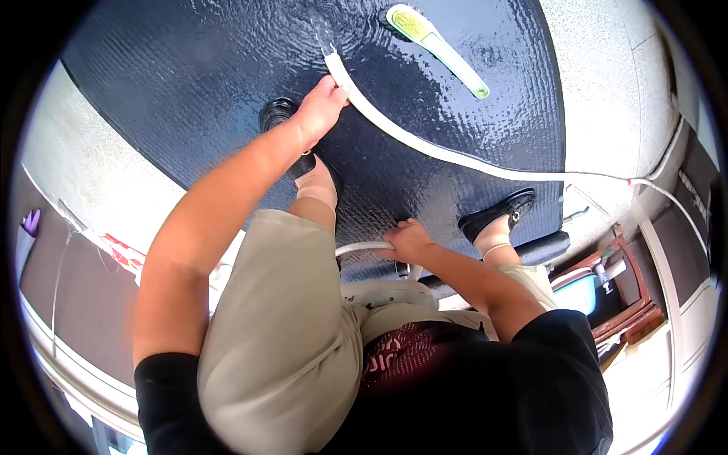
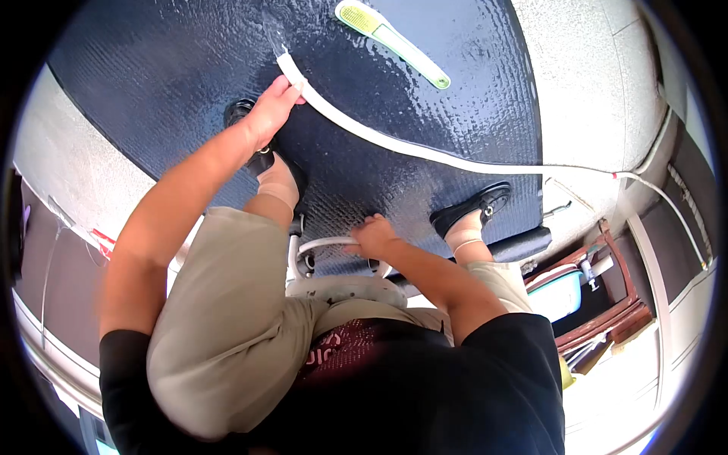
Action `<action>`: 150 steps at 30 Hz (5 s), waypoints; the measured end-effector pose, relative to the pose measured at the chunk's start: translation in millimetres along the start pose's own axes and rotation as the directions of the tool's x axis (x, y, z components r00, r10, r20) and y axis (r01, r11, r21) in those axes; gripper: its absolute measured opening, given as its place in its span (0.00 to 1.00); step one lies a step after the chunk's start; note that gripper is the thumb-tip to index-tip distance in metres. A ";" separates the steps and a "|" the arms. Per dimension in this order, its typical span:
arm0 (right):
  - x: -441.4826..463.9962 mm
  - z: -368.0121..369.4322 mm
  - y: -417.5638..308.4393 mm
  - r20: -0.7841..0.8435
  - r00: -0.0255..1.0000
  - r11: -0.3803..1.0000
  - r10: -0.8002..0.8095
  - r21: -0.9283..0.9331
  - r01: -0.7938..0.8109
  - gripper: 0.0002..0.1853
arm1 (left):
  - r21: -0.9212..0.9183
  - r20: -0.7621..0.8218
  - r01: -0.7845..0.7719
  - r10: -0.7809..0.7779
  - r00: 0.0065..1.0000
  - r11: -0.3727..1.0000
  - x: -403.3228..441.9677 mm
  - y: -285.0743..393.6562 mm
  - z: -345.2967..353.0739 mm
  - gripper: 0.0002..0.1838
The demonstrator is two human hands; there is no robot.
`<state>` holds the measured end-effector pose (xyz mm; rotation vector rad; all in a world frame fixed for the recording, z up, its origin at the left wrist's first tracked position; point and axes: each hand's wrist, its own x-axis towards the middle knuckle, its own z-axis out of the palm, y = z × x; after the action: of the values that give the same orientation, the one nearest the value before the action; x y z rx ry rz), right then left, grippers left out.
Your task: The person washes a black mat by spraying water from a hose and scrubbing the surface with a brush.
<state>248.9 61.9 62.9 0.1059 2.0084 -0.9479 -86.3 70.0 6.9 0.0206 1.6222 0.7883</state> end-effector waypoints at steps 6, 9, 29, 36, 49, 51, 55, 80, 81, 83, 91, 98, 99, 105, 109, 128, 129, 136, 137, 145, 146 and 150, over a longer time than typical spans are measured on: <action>22.1 -151.2 60.1 -0.906 0.413 0.986 -0.097 -0.030 0.165 0.08 | 0.011 -0.082 -0.061 0.062 0.995 0.998 -7.4 -26.4 3.6 0.17; 36.2 -204.8 100.7 -0.957 0.277 0.953 0.089 0.001 -0.304 0.25 | 0.114 -0.125 -0.139 0.154 0.980 0.984 -12.8 -22.0 10.4 0.16; -2.4 -93.7 54.3 -0.749 0.497 0.892 0.438 0.296 -0.342 0.26 | 0.496 -0.071 -0.274 0.353 0.933 0.824 6.5 -45.2 97.0 0.16; 92.0 -293.9 50.9 -0.709 0.527 0.870 0.468 0.265 -0.417 0.24 | 0.288 -0.113 -0.319 0.363 0.925 0.903 32.4 -10.4 70.6 0.17; 77.6 -297.2 71.0 -0.750 0.526 0.877 0.401 0.149 -0.457 0.25 | 0.397 -0.056 -0.271 0.318 0.946 0.877 33.1 37.6 54.5 0.16; 110.8 -360.0 67.8 -0.776 0.500 0.892 0.384 0.174 -0.417 0.23 | 0.377 -0.052 -0.277 0.318 0.947 0.884 34.4 36.4 52.1 0.16; 105.5 -370.0 71.2 -0.730 0.556 0.896 0.398 0.180 -0.405 0.25 | 0.331 -0.055 -0.292 0.327 0.943 0.898 26.0 36.4 51.5 0.15; 86.3 -358.0 78.9 -0.737 0.572 0.858 0.360 0.022 -0.512 0.25 | 0.333 -0.050 -0.315 0.350 0.935 0.889 66.5 55.5 34.4 0.14; 104.8 -378.6 83.2 -0.772 0.544 0.872 0.329 0.028 -0.488 0.24 | 0.330 -0.052 -0.307 0.342 0.938 0.893 66.5 55.2 35.6 0.14; 139.6 -421.3 92.4 -0.815 0.492 0.891 0.307 0.064 -0.450 0.24 | 0.325 -0.033 -0.265 0.291 0.956 0.908 59.4 60.1 36.6 0.14; 78.4 -300.1 86.8 -0.733 0.570 0.897 0.370 0.123 -0.424 0.29 | 0.355 -0.029 -0.276 0.305 0.952 0.893 24.1 51.1 45.6 0.13; 94.4 -345.1 101.1 -0.765 0.549 0.884 0.338 0.058 -0.463 0.27 | 0.332 0.094 -0.188 0.166 0.982 0.924 -10.8 22.1 57.3 0.15; 111.8 -383.1 97.6 -0.758 0.537 0.881 0.371 0.105 -0.461 0.26 | 0.334 0.081 -0.219 0.204 0.976 0.917 -9.6 19.2 60.7 0.15; 146.1 -426.1 100.0 -0.777 0.505 0.908 0.377 0.204 -0.365 0.26 | 0.281 0.090 -0.329 0.317 0.944 0.901 -13.2 47.8 68.7 0.16; 69.0 -291.2 117.1 -0.755 0.556 0.887 0.347 0.072 -0.456 0.28 | 0.281 0.093 -0.343 0.330 0.939 0.896 -10.1 44.8 65.1 0.16; 85.3 -315.0 130.4 -0.774 0.534 0.907 0.339 0.119 -0.404 0.29 | 0.301 0.044 -0.234 0.232 0.972 0.924 -7.5 29.8 66.2 0.16; 62.2 -282.3 134.1 -0.758 0.547 0.904 0.355 0.128 -0.408 0.30 | 0.309 0.051 -0.227 0.223 0.974 0.924 -12.3 34.9 65.0 0.16; 48.7 -284.2 153.6 -0.834 0.450 0.880 0.321 0.087 -0.468 0.28 | 0.438 0.089 -0.290 0.280 0.956 0.851 -10.1 43.1 76.2 0.17; 64.3 -321.3 148.2 -0.789 0.467 0.859 0.400 0.145 -0.490 0.26 | 0.427 0.086 -0.316 0.310 0.947 0.847 -9.0 44.8 76.5 0.17; 86.3 -345.7 143.2 -0.769 0.443 0.860 0.461 0.264 -0.437 0.28 | 0.440 0.139 -0.451 0.437 0.889 0.777 -15.7 58.8 87.7 0.17; 70.3 -304.9 152.2 -0.804 0.423 0.870 0.418 0.219 -0.442 0.28 | 0.446 0.158 -0.443 0.419 0.894 0.778 -15.7 54.1 86.8 0.17; -4.9 -193.2 164.3 -0.716 0.396 0.782 0.575 0.338 -0.524 0.29 | 0.468 0.156 -0.319 0.278 0.948 0.824 -21.8 43.0 77.3 0.17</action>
<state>186.5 305.8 32.0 1.3981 2.4470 -0.5149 -30.9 129.9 47.5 0.6798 1.7247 0.5787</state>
